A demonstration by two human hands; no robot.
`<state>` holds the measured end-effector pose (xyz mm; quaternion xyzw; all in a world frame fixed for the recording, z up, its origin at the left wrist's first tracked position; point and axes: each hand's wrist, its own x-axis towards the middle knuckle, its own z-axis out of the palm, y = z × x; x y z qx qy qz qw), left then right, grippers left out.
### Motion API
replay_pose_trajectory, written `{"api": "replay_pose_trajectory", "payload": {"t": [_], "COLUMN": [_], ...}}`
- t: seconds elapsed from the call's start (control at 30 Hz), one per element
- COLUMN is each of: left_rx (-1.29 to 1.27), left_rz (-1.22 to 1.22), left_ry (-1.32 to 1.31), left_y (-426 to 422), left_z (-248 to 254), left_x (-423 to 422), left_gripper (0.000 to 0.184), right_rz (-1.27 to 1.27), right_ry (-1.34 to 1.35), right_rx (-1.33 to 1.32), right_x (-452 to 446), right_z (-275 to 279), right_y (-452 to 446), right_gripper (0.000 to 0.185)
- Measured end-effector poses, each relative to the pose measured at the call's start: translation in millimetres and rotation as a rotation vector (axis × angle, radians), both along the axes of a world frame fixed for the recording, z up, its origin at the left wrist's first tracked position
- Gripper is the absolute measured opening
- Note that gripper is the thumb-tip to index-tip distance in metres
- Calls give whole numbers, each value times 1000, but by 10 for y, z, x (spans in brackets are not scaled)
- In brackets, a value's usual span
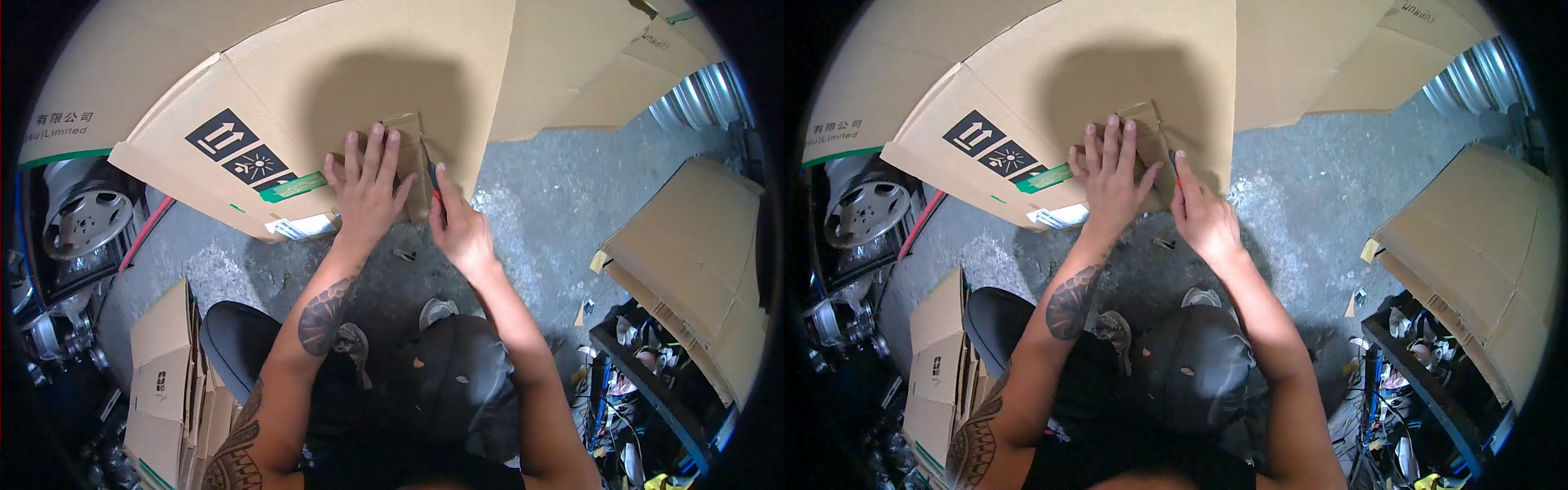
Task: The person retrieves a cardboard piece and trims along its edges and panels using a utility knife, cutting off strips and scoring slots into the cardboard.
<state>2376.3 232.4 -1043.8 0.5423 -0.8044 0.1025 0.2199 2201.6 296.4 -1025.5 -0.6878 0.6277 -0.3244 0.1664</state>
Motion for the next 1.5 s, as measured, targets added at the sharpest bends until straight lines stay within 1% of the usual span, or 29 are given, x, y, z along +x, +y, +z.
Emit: {"api": "replay_pose_trajectory", "payload": {"t": [0.17,0.33,0.47,0.57,0.77,0.93,0.97,1.03,1.17,1.27,1.5], "left_rx": [-24,-33,0,-23,-38,-58,-68,-55,38,49,18], "left_rz": [1,-1,-9,-21,-18,-22,-26,-29,-51,-40,-29], "left_ry": [-28,-48,-60,-67,-133,-127,-125,-121,-110,-109,-118], "left_y": [-52,-61,-71,-91,-129,-147,-153,-150,-115,-107,-101], "left_z": [-162,-172,-170,-185,-262,-310,-322,-323,-250,-243,-276], "left_x": [25,35,66,83,118,117,123,130,148,140,141], "left_gripper": [85,84,81,79,80,84,86,91,100,105,105], "right_rz": [11,18,8,3,35,74,75,77,38,0,-95], "right_ry": [5,-2,-29,-59,-46,-52,-48,-41,-22,-28,3], "right_rx": [-2,13,14,9,-7,-65,-40,10,-3,2,-80], "right_x": [-11,-19,-2,-8,-76,-115,-122,-125,-64,-7,119], "right_z": [-17,52,-7,-60,-47,50,64,86,85,50,-148], "right_y": [-6,-13,-24,-39,-67,-96,-92,-73,-55,-34,-18], "right_gripper": [60,59,58,57,58,59,58,58,58,57,53]}}
